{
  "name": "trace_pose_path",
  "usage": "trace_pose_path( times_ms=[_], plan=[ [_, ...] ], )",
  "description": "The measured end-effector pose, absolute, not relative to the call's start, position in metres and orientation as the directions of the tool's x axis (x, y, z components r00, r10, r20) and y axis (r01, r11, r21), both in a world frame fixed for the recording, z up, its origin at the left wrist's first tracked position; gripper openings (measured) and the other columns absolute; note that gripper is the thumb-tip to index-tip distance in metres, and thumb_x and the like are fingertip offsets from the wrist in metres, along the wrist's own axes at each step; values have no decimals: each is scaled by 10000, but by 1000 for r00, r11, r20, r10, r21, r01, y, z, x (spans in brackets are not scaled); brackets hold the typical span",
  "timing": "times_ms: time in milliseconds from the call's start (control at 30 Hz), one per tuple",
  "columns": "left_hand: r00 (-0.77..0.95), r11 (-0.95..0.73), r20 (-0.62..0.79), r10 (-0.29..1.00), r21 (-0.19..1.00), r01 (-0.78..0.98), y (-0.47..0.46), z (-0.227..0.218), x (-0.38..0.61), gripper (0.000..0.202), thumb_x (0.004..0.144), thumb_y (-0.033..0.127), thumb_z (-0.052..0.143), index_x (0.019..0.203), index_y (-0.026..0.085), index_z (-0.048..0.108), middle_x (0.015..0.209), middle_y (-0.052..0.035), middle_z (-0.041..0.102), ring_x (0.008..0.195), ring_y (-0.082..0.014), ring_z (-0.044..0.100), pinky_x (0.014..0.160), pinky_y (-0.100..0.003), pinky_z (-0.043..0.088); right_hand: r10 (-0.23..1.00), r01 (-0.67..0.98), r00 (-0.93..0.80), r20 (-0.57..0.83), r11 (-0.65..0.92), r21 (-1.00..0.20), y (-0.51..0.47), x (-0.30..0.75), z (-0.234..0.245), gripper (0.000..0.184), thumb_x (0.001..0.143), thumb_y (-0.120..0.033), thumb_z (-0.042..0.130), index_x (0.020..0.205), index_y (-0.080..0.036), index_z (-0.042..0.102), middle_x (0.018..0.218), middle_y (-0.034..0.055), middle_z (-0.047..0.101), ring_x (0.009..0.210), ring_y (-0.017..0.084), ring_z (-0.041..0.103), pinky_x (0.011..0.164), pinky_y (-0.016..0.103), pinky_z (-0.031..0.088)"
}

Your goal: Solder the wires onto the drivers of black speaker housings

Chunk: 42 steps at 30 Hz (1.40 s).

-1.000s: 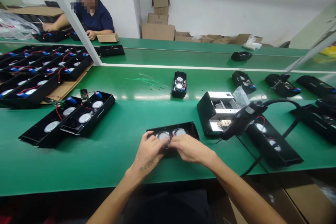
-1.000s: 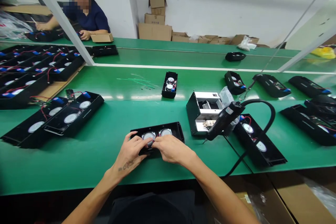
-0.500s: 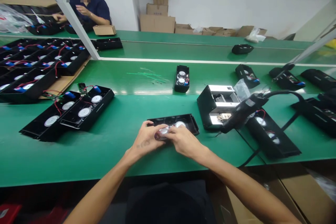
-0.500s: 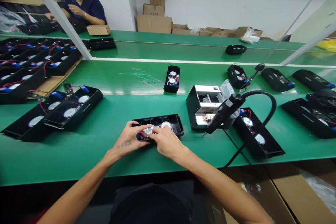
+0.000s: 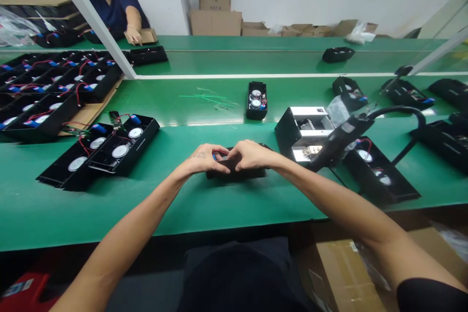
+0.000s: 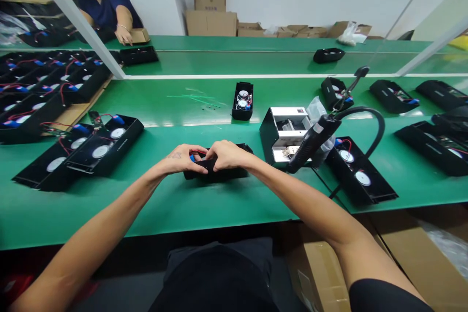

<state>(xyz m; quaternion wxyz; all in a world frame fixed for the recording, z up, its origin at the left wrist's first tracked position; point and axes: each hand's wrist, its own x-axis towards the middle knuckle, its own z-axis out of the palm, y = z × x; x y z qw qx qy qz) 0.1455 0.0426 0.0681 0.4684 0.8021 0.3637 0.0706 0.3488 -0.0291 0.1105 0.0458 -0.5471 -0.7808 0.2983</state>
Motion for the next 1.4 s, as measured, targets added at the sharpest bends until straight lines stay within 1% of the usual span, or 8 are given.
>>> trace_pose_path(
  times_ms=[133, 300, 467, 633, 833, 933, 1167, 1400],
  plan=[
    [718, -298, -243, 652, 789, 537, 42, 69, 145, 656, 557, 441, 952, 1154, 217, 797, 787, 31, 726, 705, -144, 632, 649, -238, 460, 881, 827, -410, -236, 251, -502, -30, 350, 109, 464, 706, -177, 774, 1156, -270, 839, 806, -7, 773, 738, 153, 621, 630, 244, 365],
    [721, -307, -231, 654, 789, 532, 42, 68, 145, 632, 563, 460, 948, 1130, 223, 805, 798, 25, 720, 706, -147, 626, 635, -240, 456, 889, 813, -392, -238, 214, -542, -31, 352, 103, 495, 662, -252, 867, 1155, -251, 833, 886, 0, 792, 787, 163, 638, 649, 239, 385],
    [737, -288, -239, 632, 811, 510, 46, 69, 146, 602, 564, 416, 944, 1116, 221, 804, 793, 28, 701, 697, -135, 599, 621, -239, 429, 901, 829, -354, -251, 178, -531, -27, 348, 102, 321, 651, -241, 831, 970, -197, 837, 692, -22, 674, 631, 130, 540, 559, 249, 320],
    [752, -227, -292, 591, 834, 503, 51, 70, 146, 611, 557, 408, 947, 1116, 210, 802, 763, 31, 693, 653, -122, 576, 579, -240, 403, 876, 824, -389, -286, 192, -532, -22, 347, 109, 283, 668, -238, 786, 939, -186, 847, 602, -32, 586, 592, 124, 484, 546, 260, 307],
    [740, -135, -345, 578, 854, 503, 60, 68, 149, 637, 538, 376, 955, 1130, 206, 791, 709, 40, 675, 613, -116, 568, 551, -240, 393, 883, 827, -404, -240, 240, -508, -21, 346, 110, 284, 678, -236, 760, 944, -192, 850, 592, -30, 562, 582, 120, 465, 539, 265, 293],
    [732, -116, -362, 577, 851, 512, 61, 69, 149, 654, 531, 368, 961, 1140, 204, 788, 707, 41, 683, 609, -118, 571, 560, -246, 397, 899, 835, -373, -230, 218, -505, -22, 345, 108, 279, 667, -236, 765, 929, -188, 850, 596, -28, 571, 579, 121, 482, 539, 266, 299],
    [734, -135, -362, 575, 842, 522, 58, 70, 148, 634, 545, 381, 964, 1128, 203, 789, 727, 40, 683, 621, -116, 567, 586, -250, 414, 898, 804, -330, -290, 108, -584, -20, 344, 108, 310, 637, -191, 798, 942, -184, 851, 630, -32, 603, 617, 124, 533, 540, 244, 328],
    [762, -206, -340, 552, 829, 520, 62, 69, 149, 539, 592, 379, 934, 1088, 220, 793, 765, 39, 683, 650, -118, 569, 588, -245, 403, 873, 803, -302, -383, 17, -595, -11, 342, 110, 198, 627, -178, 812, 824, -160, 807, 634, -21, 627, 619, 131, 535, 551, 253, 322]
  ],
)
